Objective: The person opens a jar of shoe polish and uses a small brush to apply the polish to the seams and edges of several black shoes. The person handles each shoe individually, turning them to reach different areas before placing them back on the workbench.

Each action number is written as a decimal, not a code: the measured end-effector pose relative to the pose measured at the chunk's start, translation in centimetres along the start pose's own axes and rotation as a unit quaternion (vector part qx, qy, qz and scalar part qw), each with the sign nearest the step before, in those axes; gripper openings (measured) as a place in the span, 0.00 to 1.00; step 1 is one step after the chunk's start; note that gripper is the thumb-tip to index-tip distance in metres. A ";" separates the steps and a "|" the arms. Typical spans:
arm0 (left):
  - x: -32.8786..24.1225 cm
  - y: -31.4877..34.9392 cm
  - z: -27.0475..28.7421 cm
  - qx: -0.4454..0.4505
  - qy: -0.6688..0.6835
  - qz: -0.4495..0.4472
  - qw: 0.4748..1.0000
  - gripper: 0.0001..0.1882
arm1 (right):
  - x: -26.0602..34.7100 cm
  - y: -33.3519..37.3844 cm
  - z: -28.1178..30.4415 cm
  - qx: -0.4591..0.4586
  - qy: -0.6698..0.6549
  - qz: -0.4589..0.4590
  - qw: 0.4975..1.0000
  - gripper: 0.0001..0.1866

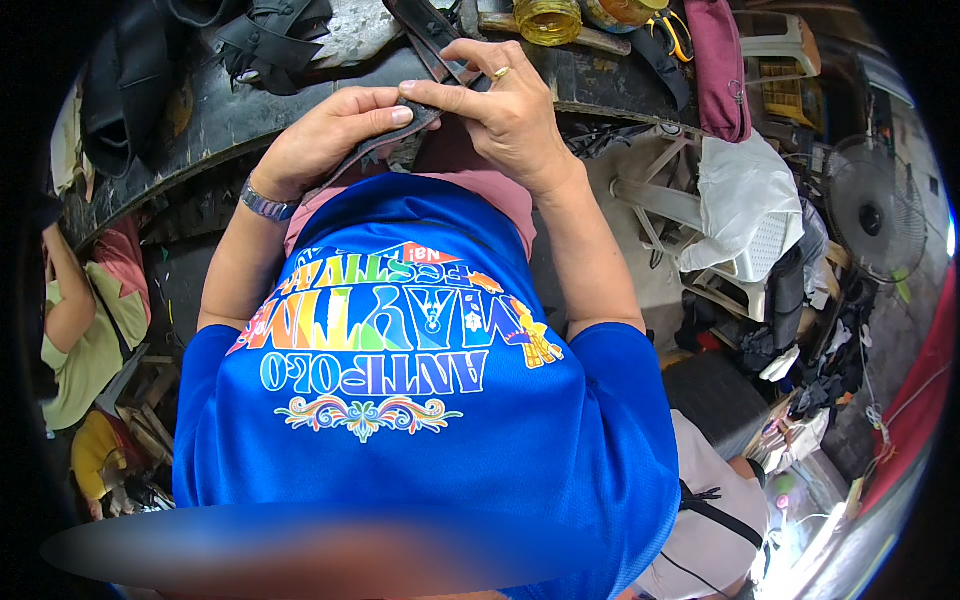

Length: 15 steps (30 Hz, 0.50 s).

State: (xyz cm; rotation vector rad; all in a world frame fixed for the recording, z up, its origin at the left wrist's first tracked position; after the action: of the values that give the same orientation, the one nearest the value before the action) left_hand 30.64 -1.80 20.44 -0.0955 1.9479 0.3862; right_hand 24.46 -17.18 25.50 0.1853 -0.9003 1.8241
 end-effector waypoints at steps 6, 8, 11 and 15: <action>-0.2 0.0 -0.4 0.027 0.042 0.027 0.998 0.18 | 0.5 0.2 1.7 0.025 0.007 0.049 0.998 0.26; -0.4 -0.2 -0.4 -0.001 0.046 0.022 0.999 0.18 | 0.9 0.1 2.7 0.036 0.037 0.075 0.996 0.24; -0.9 -0.2 0.7 -0.109 0.025 0.037 0.993 0.19 | 1.3 0.6 4.7 -0.006 -0.015 -0.007 1.000 0.24; -2.3 -1.3 0.9 -0.174 0.175 -0.128 0.960 0.19 | 2.2 1.0 3.8 -0.106 -0.183 -0.127 0.969 0.39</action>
State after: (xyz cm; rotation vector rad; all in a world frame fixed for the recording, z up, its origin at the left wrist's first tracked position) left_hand 32.72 -3.04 21.90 -0.6797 2.1589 0.5648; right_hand 21.62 -18.27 28.84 0.4917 -1.2610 1.4676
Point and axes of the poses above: each hand's wrist, its own y-axis away from the middle knuckle, its own z-axis out of the back of the hand, x = y × z, the point moved 6 cm from there along -y, towards the middle knuckle, and after that the axes turned 4 degrees about x, right-handed, at the moved point
